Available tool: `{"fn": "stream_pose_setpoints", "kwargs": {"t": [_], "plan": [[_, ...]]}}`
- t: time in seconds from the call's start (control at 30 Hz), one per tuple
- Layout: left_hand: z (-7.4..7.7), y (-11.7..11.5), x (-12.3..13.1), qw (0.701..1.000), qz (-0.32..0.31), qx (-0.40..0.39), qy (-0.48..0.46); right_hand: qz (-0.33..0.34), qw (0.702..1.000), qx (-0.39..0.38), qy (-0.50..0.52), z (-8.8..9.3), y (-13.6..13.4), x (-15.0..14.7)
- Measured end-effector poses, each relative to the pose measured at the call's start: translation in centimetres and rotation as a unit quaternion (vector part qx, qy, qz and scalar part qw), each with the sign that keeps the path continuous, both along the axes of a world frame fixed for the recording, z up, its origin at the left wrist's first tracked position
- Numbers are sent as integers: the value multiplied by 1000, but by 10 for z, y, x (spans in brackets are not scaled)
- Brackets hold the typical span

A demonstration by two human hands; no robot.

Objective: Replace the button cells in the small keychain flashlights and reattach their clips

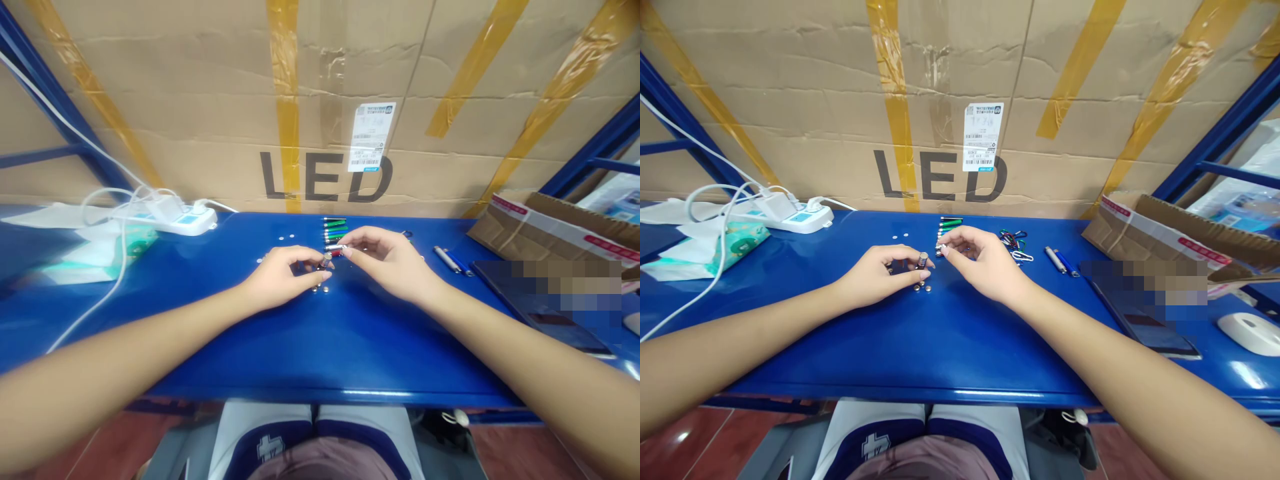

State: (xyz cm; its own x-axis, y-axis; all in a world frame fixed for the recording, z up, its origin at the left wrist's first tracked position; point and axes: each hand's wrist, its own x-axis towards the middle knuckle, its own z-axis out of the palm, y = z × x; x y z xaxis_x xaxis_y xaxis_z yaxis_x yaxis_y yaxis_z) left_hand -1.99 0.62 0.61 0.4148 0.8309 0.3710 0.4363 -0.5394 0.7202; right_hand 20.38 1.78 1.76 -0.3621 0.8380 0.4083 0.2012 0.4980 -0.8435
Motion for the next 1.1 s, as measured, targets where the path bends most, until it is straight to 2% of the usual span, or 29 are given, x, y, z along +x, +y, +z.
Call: {"fn": "stream_pose_setpoints", "kwargs": {"t": [0.27, 0.5, 0.57, 0.67, 0.73, 0.9, 1.1], "plan": [[-1, 1, 0, 1000, -3, 5, 5, 58, 998, 14, -9, -4, -3, -3], [1, -1, 1, 1000, 7, 10, -14, 44, 999, -12, -30, -3, -5, -2], [2, -1, 2, 1000, 4, -5, -25, 24, 997, 41, -60, -3, -5, -1], [3, 0, 3, 999, -1, -40, -36, 13, 980, 166, -110, -4, -6, 0], [3, 1, 3, 998, -2, -56, -39, 18, 972, 200, -122, -4, -7, -1], [2, 1, 4, 997, -5, -64, -38, 32, 980, 169, -104, -5, -9, -2], [-2, 2, 4, 998, 9, -61, -25, 63, 995, 46, -55, -9, -7, -6]]}}
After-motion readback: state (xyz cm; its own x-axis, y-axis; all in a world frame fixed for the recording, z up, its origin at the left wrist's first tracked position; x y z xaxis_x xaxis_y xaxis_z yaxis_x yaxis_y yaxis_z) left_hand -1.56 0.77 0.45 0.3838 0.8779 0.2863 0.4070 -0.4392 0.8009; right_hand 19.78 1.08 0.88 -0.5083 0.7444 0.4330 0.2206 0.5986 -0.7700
